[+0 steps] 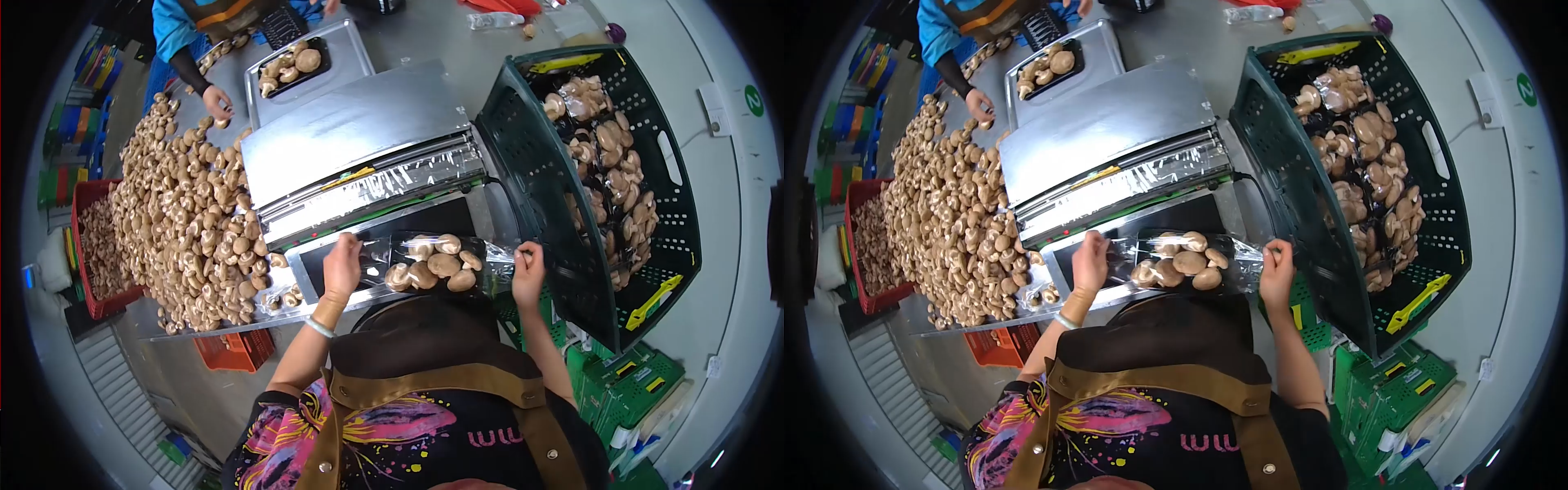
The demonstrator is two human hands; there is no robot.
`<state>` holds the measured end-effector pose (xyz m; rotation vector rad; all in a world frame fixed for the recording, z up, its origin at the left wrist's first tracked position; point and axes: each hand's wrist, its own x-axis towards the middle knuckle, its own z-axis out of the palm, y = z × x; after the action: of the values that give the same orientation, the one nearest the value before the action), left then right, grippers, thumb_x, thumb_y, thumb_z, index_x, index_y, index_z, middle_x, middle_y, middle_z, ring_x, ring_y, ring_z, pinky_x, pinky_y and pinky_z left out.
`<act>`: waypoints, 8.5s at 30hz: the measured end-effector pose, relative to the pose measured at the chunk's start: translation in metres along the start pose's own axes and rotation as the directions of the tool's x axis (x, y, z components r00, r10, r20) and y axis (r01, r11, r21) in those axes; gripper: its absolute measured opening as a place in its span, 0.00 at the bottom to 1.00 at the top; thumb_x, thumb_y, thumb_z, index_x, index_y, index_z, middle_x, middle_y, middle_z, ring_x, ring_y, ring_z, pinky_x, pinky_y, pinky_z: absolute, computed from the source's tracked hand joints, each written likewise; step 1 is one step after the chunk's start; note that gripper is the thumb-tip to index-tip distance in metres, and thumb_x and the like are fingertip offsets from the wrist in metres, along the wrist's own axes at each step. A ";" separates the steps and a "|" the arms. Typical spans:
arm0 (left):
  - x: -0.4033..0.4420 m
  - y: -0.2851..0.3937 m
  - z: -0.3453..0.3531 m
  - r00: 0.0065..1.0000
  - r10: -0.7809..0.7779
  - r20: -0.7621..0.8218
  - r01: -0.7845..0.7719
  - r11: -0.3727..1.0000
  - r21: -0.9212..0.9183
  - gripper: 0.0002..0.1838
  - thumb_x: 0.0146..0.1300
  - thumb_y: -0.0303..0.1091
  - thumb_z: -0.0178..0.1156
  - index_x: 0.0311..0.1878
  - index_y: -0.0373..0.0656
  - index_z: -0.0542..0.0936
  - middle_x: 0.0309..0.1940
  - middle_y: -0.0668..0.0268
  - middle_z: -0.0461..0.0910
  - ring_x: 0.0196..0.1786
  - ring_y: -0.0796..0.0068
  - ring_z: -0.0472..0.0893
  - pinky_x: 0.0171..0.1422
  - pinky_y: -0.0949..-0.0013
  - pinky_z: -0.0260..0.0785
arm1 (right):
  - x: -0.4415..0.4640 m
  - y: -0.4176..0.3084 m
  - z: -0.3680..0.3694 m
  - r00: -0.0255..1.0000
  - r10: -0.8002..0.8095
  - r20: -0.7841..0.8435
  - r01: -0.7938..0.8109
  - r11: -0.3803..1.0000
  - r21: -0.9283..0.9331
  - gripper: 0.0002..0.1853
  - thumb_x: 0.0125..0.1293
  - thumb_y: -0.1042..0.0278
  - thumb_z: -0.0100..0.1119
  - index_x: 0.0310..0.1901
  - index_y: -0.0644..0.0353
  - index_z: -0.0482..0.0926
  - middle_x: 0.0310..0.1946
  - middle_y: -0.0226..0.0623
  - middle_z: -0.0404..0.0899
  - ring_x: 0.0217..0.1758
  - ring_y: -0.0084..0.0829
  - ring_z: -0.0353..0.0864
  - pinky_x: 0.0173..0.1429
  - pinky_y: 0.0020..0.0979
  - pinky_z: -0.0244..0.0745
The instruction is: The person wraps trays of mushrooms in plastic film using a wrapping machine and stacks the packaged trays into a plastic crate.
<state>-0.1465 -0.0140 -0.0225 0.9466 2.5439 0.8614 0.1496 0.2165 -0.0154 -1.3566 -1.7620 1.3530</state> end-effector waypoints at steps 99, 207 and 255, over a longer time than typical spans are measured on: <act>0.408 -0.099 -0.144 0.954 -0.288 -0.080 0.208 0.833 -0.513 0.37 0.59 0.47 0.70 0.61 0.27 0.72 0.50 0.50 0.81 0.50 0.63 0.82 0.56 0.66 0.74 | 0.359 -0.215 0.442 0.691 -0.305 0.655 0.356 0.933 0.058 0.36 0.65 0.69 0.61 0.74 0.55 0.59 0.62 0.43 0.70 0.63 0.34 0.71 0.66 0.32 0.66; 0.034 0.052 0.073 0.895 0.269 0.356 -0.014 0.813 -0.581 0.26 0.60 0.19 0.59 0.62 0.44 0.70 0.37 0.65 0.81 0.38 0.67 0.84 0.41 0.66 0.77 | -0.059 0.086 0.104 0.960 -0.094 0.265 0.044 0.981 0.187 0.15 0.73 0.55 0.51 0.52 0.55 0.75 0.39 0.41 0.80 0.39 0.39 0.81 0.41 0.40 0.76; 0.135 0.121 -0.042 0.844 -0.087 0.529 0.529 0.291 -0.797 0.01 0.67 0.26 0.58 0.40 0.42 0.76 0.36 0.64 0.80 0.35 0.76 0.76 0.45 0.73 0.69 | 0.262 -0.092 -0.050 0.911 0.381 0.160 -0.413 0.839 0.355 0.23 0.66 0.69 0.60 0.60 0.70 0.70 0.52 0.43 0.79 0.53 0.35 0.80 0.58 0.36 0.75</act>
<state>-0.2061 0.1318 0.0773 0.1381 1.3275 1.5166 0.0640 0.4781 0.0465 -1.5028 -1.2008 1.8869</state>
